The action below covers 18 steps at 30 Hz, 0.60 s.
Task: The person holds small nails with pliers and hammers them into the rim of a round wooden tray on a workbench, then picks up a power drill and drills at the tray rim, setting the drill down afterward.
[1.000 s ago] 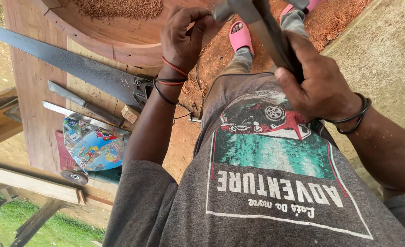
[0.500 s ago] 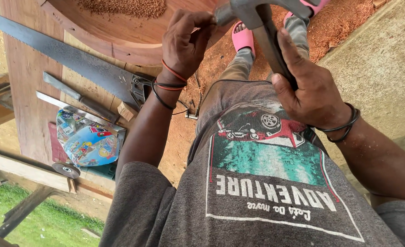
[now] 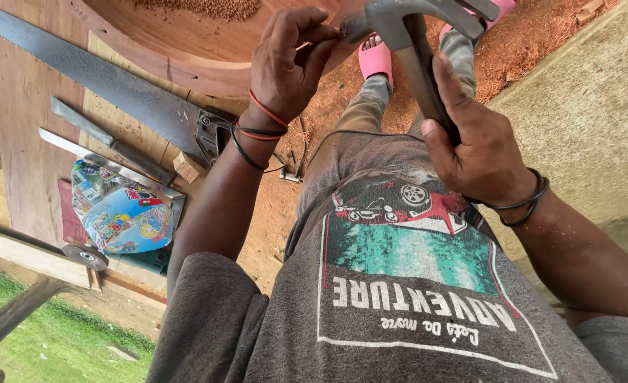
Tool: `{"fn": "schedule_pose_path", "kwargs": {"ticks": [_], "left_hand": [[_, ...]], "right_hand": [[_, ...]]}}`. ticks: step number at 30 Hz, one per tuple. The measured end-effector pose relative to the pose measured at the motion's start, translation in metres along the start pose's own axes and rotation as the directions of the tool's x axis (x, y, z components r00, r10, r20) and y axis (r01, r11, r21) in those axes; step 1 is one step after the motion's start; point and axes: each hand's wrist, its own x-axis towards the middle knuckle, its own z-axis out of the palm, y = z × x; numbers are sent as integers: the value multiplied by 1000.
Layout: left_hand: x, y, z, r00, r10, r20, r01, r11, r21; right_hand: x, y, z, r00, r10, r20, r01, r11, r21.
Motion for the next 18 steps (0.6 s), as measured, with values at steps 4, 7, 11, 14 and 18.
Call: {"fn": "schedule_pose_path", "kwargs": {"ticks": [4,7,11,14,18], "left_hand": [[4,3,-3,996,89,-4,-88,990,108],[4,4,-3,997,79,-18,-76,991,108],[2,3,-2,998,69,-9,-68,990,124],[-1,2,-2,999,37,-8,-36,996,87],[3,25,-15,981,193,-27,-162,884,438]], "right_hand": [[-20,13,7,996,82,-19,-78,986,144],[-21,16,13,978,210,-8,-197,928,317],[-4,10,7,997,80,-10,-77,984,158],[-8,12,5,998,69,9,-70,989,127],[-28,18,6,973,229,-32,-207,926,317]]}}
